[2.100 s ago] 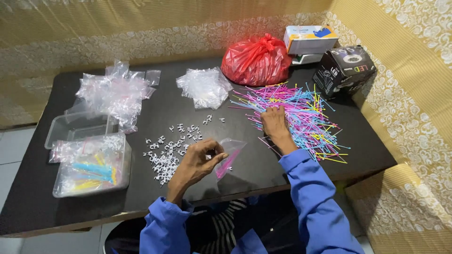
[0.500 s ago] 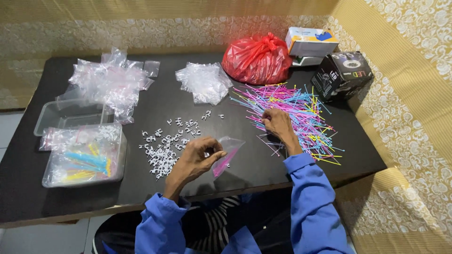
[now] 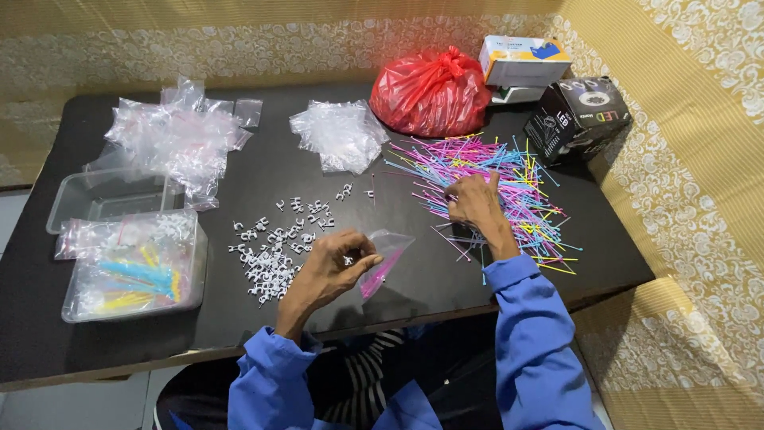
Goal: The person sorts small white plastic clips and colorful pipe cleaners on a low table. They place the clips into a clear plastic bag and then pick up pipe cleaners to organize them.
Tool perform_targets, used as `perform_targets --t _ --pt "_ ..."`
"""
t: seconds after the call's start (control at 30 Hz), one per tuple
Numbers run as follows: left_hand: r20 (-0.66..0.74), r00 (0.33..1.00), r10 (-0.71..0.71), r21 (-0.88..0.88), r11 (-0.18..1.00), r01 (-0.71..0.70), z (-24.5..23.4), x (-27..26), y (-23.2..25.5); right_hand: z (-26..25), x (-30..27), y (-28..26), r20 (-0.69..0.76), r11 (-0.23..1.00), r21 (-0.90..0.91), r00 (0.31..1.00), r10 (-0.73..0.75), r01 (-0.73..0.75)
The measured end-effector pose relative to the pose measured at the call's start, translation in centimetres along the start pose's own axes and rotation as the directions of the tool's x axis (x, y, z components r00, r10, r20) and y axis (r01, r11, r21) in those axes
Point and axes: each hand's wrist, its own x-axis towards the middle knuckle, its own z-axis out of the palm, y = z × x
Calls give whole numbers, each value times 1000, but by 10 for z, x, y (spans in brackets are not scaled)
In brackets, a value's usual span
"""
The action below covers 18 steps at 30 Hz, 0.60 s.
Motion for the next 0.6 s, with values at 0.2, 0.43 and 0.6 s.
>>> perform_targets --t 0.2,0.43,0.6 --pt "-7 1000 14 2 1000 -14 -2 -1 1 5 3 -6 -63 999 33 998 -11 13" --pt "-22 1000 10 -34 999 -11 -3 -9 0 -10 -6 -46 -325 941 -314 917 -233 127" --pt "-26 1000 6 -58 998 -7 -9 -16 -2 0 0 -31 -453 981 -188 883 -128 45"
